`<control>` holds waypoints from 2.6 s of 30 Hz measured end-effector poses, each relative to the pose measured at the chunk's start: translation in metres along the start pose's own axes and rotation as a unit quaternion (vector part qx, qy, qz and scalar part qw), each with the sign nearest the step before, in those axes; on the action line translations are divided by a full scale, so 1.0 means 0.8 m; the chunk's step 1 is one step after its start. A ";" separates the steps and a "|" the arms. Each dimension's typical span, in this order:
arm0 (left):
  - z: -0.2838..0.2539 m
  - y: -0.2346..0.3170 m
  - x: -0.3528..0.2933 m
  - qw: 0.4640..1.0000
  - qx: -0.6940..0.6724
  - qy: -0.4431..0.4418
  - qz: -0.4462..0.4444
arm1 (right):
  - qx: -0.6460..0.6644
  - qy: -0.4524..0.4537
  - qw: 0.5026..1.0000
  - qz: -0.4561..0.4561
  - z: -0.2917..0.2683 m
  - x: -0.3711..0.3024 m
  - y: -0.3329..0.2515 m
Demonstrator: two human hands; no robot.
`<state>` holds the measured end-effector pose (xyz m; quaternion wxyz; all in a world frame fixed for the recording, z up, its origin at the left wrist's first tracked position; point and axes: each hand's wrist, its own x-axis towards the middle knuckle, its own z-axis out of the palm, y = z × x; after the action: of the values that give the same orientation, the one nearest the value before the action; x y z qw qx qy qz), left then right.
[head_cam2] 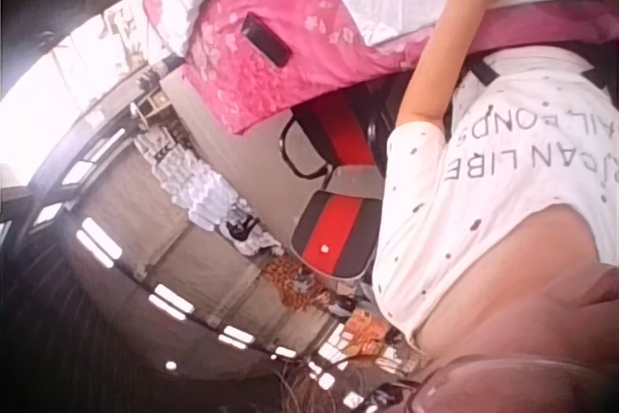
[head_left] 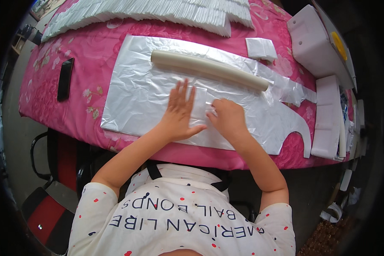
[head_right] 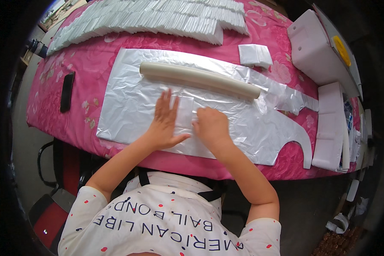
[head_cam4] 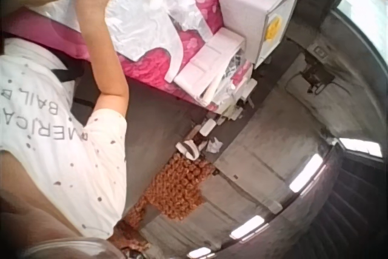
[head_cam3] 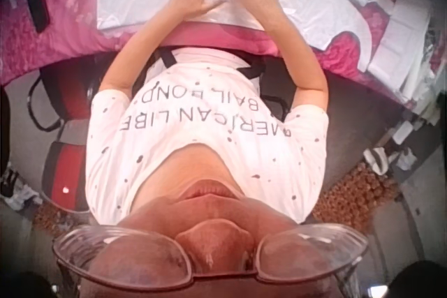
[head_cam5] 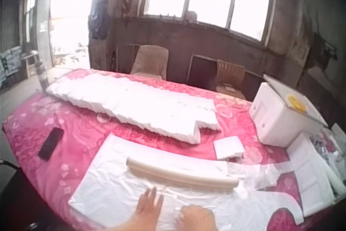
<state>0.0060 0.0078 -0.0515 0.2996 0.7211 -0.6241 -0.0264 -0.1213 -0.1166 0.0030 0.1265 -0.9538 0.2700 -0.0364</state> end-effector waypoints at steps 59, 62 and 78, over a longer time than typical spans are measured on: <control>-0.101 0.023 -0.031 0.983 -0.103 -0.151 0.019 | 0.020 0.145 0.981 -0.126 -0.017 0.057 0.129; -0.086 0.026 -0.016 0.989 -0.071 -0.129 0.007 | 0.046 -0.033 0.998 -0.016 -0.029 0.005 0.073; -0.006 0.034 0.008 0.983 -0.156 -0.093 0.010 | -0.303 0.095 0.925 0.208 -0.087 -0.083 0.313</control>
<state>-0.0149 0.0023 -0.0327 0.3495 0.6540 -0.6443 -0.1871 -0.3142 -0.3034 0.0044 -0.1906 -0.8610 0.4713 -0.0163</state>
